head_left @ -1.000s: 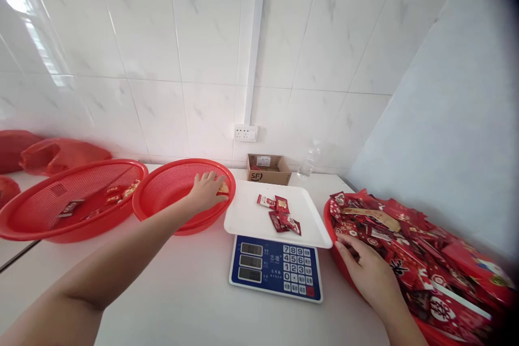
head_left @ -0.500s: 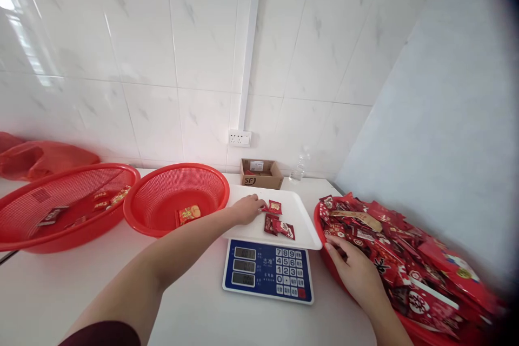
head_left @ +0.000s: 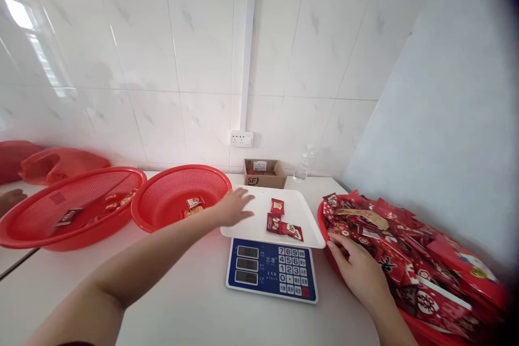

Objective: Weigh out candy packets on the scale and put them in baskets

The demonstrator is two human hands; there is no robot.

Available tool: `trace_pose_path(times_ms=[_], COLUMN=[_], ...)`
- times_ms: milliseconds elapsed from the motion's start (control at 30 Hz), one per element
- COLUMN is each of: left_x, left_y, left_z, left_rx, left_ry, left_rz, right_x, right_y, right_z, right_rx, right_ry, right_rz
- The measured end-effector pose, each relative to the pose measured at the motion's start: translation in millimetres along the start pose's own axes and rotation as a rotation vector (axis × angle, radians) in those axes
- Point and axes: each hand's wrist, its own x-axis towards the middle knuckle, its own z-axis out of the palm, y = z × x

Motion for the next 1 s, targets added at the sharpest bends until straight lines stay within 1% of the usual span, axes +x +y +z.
trace_pose_path(times_ms=[67,133,200,267,333,433,633,700,733,767,833,933,1000], left_x=[12,24,35,41,41,29,-8,-14,-14,-13,-5,19,37], left_y=[28,51,63,65,59,38,-23,-30,-29,-25,-7,29,52], left_z=[13,24,33,37,37,29,-9,-17,-18,-17,-10,9,22], left_rx=[-0.030,-0.044,-0.042,-0.030,-0.016,0.020,0.132,0.130,0.116,0.093,0.031,-0.059,-0.090], left_ry=[-0.038,-0.069,-0.087,-0.093,-0.093,-0.077,-0.015,-0.011,-0.012,-0.017,-0.042,-0.098,-0.117], left_rz=[0.118,0.202,0.237,0.227,0.187,0.072,-0.246,-0.275,-0.259,-0.225,-0.120,0.045,0.101], right_x=[0,0,0,0,0,0,-1,-1,-1,-1,0,0,0], right_y=[0,1,0,0,-2,-4,-5,-5,-5,-5,-5,-5,-5], right_z=[0,1,0,-1,-2,-3,-4,-3,-3,-3,-3,-4,-4], right_rx=[0.001,0.012,0.030,0.046,0.046,0.039,0.044,0.035,0.029,0.025,0.020,0.021,0.026], right_ry=[-0.004,-0.007,-0.009,-0.016,-0.032,-0.038,-0.018,-0.001,0.004,0.005,0.003,-0.005,-0.013], right_rz=[0.006,0.007,0.007,0.009,0.017,0.023,-0.004,-0.013,-0.015,-0.017,-0.019,-0.013,-0.009])
